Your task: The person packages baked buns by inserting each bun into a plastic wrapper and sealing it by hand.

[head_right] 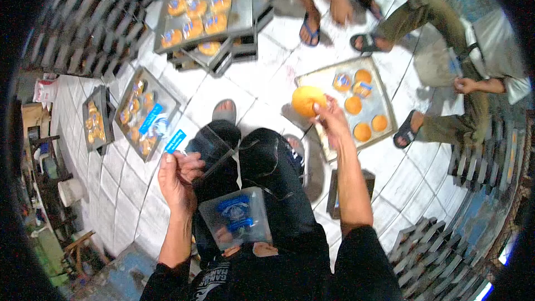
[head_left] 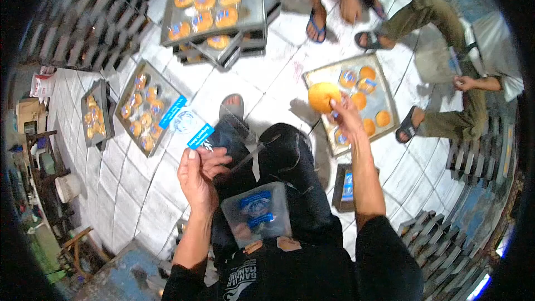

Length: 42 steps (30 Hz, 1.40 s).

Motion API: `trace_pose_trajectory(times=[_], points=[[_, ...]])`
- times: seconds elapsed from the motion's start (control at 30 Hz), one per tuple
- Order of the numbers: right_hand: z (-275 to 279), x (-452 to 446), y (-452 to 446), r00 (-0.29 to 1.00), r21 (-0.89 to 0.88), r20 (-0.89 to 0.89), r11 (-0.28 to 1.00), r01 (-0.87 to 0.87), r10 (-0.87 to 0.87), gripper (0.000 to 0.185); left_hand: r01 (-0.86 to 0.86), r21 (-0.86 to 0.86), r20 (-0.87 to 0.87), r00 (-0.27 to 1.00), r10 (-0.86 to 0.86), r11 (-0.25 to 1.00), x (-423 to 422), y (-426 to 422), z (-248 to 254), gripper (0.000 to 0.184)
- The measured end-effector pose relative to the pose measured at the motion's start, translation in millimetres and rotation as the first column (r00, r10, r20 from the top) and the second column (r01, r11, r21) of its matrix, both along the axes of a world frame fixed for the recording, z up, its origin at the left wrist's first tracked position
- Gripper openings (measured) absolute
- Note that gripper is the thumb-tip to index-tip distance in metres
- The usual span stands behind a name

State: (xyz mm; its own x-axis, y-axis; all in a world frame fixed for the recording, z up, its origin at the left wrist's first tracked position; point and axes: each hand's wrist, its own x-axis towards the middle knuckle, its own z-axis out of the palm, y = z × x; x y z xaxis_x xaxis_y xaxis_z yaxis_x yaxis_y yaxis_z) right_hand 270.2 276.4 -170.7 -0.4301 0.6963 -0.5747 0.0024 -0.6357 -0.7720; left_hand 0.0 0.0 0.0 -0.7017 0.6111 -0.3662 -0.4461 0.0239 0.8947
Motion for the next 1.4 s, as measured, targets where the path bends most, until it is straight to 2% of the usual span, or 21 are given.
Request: trace_pose_trajectory(times=[0.07, 0.1, 0.17, 0.23, 0.3, 0.37, 0.4, 0.5, 0.63, 0.73, 0.77, 0.83, 0.9, 0.93, 1.03, 1.07, 1.13, 1.2, 1.3, 1.33, 1.4], points=[[21.2, -14.4, -16.3, 0.890, -0.100, -0.454, 0.995, -0.008, -0.039, 0.061, -0.041, 0.041, 0.120, 0.992, 0.036, 0.998, -8.4, 22.7, -33.9, 0.026], [124.4, 1.1, -42.7, 0.864, 0.012, -0.498, 0.997, -0.078, 0.073, 0.059, -0.064, 0.146, 0.171, 0.984, 0.038, 0.987, 6.7, 2.9, 29.7, 0.023], [185.7, -17.5, -85.7, 0.899, 0.171, -0.403, 0.979, -0.111, 0.173, 0.059, -0.062, 0.166, 0.197, 0.980, 0.028, 0.984, 1.9, 1.4, 35.7, 0.020], [250.0, -30.2, -138.6, 0.953, 0.490, 0.015, 0.828, -0.271, 0.303, 0.055, -0.084, 0.195, 0.255, 0.966, 0.032, 0.977, -5.6, 0.7, 14.3, 0.020], [273.0, -43.6, -195.2, 0.927, 0.859, 0.297, 0.360, -0.364, 0.230, 0.051, -0.130, 0.186, 0.350, 0.935, 0.058, 0.974, 1.9, 5.1, 20.8, 0.020], [256.8, -50.4, -214.1, 0.907, 0.956, 0.291, -0.117, -0.267, 0.305, 0.052, -0.101, 0.202, 0.377, 0.926, 0.018, 0.974, 13.4, 7.9, 27.9, 0.023], [252.5, -51.6, -214.7, 0.905, 0.939, 0.321, -0.219, -0.265, 0.280, 0.056, -0.056, 0.233, 0.362, 0.932, -0.033, 0.971, 22.0, 8.0, 37.7, 0.025], [239.2, -61.6, -209.5, 0.976, 0.962, 0.211, -0.189, -0.198, 0.048, 0.055, 0.070, 0.243, 0.362, 0.919, -0.158, 0.967, 35.0, 1.2, 53.4, 0.027], [286.2, -76.4, -226.6, 0.936, 0.895, 0.346, -0.323, -0.306, 0.072, 0.058, 0.082, 0.300, 0.504, 0.832, -0.230, 0.950, 46.7, -25.4, 89.1, 0.044], [265.3, -99.3, -251.0, 0.862, 0.890, 0.447, -0.218, -0.401, 0.239, 0.066, -0.025, 0.393, 0.572, 0.789, -0.224, 0.919, 17.1, -40.9, 63.0, 0.046], [250.4, -105.2, -263.2, 0.833, 0.894, 0.447, -0.190, -0.406, 0.325, 0.069, 0.012, 0.516, 0.563, 0.749, -0.349, 0.856, -3.0, -47.1, 34.7, 0.049], [247.8, -111.1, -266.8, 0.807, 0.853, 0.516, -0.258, -0.453, 0.289, 0.063, -0.144, 0.345, 0.569, 0.818, -0.085, 0.927, 15.9, -53.1, 45.2, 0.046], [241.4, -116.9, -255.0, 0.850, 0.862, 0.482, -0.285, -0.419, 0.210, 0.064, -0.104, 0.357, 0.212, 0.977, 0.028, 0.928, 60.5, -56.1, 49.5, 0.046], [248.0, -118.2, -251.8, 0.865, 0.875, 0.454, -0.292, -0.386, 0.216, 0.065, -0.052, 0.382, 0.149, 0.989, -0.006, 0.923, 70.6, -61.1, 60.1, 0.046], [265.2, -120.2, -249.2, 0.793, 0.832, 0.541, -0.318, -0.454, 0.280, 0.060, -0.093, 0.616, 0.412, 0.884, -0.219, 0.782, 17.2, -69.1, 68.0, 0.046], [256.5, -124.5, -245.5, 0.797, 0.840, 0.527, -0.325, -0.435, 0.295, 0.057, -0.021, 0.799, 0.358, 0.820, -0.447, 0.602, -5.2, -67.0, 62.0, 0.046], [236.2, -139.8, -230.3, 0.800, 0.819, 0.552, -0.334, -0.467, 0.235, 0.060, -0.153, 0.629, 0.347, 0.933, -0.099, 0.762, 23.6, -39.1, 47.3, 0.049], [243.6, -151.8, -220.2, 0.819, 0.825, 0.539, -0.322, -0.465, 0.199, 0.054, -0.354, 0.489, 0.260, 0.931, 0.254, 0.797, 52.3, -14.1, 62.9, 0.055], [256.5, -145.3, -221.9, 0.845, 0.871, 0.454, -0.342, -0.354, 0.281, 0.049, -0.310, 0.628, 0.492, 0.869, -0.056, 0.713, 21.0, -23.6, 62.7, 0.053], [272.9, -141.6, -227.3, 0.885, 0.875, 0.395, -0.394, -0.280, 0.248, 0.035, -0.242, 0.621, 0.476, 0.872, -0.113, 0.745, 10.2, -28.0, 59.8, 0.061], [278.0, -131.6, -228.3, 0.783, 0.905, 0.425, -0.188, -0.382, 0.454, 0.028, -0.284, 0.612, 0.529, 0.841, -0.114, 0.738, 11.4, -20.8, 57.4, 0.069]])
